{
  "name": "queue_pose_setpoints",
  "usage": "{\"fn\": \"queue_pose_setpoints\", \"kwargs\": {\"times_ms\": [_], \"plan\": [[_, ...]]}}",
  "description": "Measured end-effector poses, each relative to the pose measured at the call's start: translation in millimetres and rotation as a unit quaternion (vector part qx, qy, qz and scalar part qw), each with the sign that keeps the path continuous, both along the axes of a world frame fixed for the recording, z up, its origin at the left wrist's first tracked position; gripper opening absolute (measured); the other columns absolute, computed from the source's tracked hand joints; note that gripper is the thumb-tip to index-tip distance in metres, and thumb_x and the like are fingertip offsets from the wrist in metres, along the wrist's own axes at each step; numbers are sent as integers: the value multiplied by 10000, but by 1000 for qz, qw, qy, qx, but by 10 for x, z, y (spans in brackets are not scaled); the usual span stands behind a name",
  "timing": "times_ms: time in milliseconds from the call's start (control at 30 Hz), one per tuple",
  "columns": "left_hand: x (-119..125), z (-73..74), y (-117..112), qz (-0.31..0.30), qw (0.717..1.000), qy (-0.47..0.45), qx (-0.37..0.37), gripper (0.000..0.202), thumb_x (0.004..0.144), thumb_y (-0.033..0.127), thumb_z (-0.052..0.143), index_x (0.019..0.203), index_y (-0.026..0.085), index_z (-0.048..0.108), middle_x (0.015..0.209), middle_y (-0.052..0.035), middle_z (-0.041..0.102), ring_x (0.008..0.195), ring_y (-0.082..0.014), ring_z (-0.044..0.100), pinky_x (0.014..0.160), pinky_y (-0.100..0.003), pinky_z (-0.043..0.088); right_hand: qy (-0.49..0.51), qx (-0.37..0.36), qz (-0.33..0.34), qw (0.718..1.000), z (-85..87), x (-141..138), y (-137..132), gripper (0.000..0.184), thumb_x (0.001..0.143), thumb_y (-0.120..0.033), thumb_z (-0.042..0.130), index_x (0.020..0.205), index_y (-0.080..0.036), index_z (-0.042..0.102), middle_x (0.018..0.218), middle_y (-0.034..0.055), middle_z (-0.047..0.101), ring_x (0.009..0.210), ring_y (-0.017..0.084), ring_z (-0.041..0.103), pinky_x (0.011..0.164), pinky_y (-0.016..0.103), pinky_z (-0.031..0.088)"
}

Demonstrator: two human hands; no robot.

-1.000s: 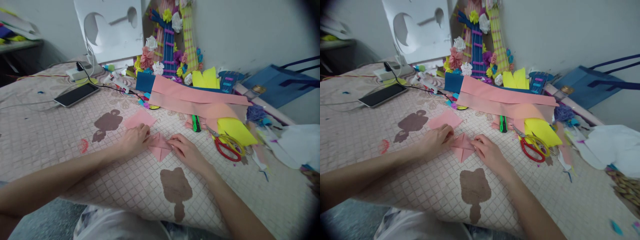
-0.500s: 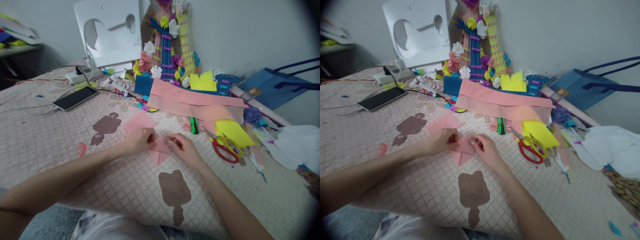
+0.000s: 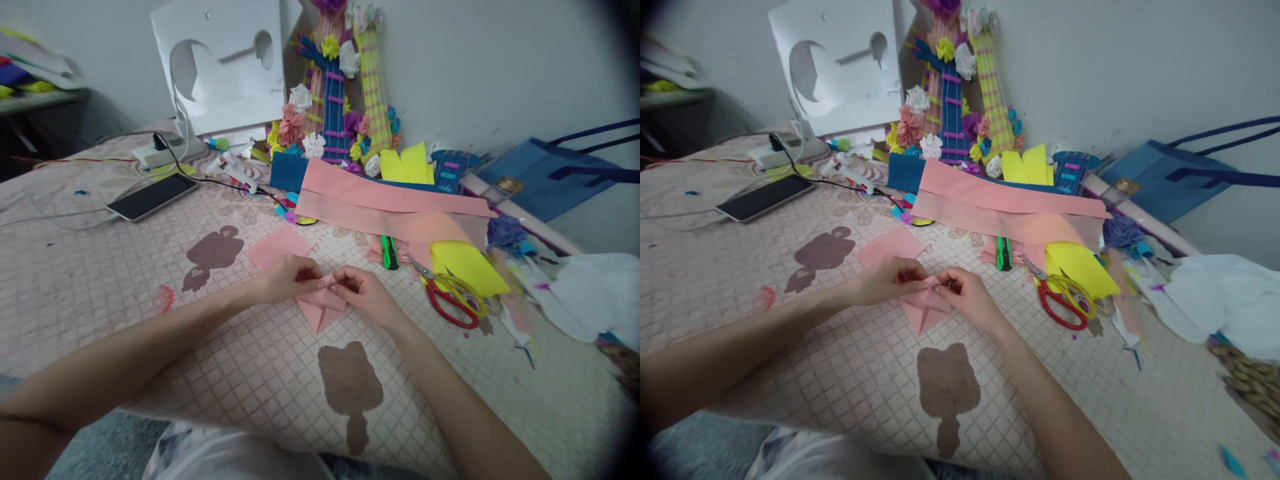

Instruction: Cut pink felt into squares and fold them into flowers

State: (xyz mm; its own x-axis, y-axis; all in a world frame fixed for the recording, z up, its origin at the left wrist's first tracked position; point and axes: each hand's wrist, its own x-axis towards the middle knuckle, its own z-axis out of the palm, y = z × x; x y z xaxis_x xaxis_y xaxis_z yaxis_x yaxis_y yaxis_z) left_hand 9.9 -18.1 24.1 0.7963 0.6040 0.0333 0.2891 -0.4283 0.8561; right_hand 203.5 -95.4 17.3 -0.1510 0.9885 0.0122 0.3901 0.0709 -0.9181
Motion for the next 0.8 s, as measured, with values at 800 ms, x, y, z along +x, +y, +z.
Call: {"fn": "queue_pose_setpoints", "kwargs": {"times_ms": [800], "plan": [[-118,-32,86,-47,957,-47,-282,301,657,209,726,907,108,592,719,8,597,633,-80,545,574,-204,419,182,-86,-107,974,7,-61,-162,255,793,-445,615,788,-194,564,615,-43,459,487,76,384,410,195,293]]}}
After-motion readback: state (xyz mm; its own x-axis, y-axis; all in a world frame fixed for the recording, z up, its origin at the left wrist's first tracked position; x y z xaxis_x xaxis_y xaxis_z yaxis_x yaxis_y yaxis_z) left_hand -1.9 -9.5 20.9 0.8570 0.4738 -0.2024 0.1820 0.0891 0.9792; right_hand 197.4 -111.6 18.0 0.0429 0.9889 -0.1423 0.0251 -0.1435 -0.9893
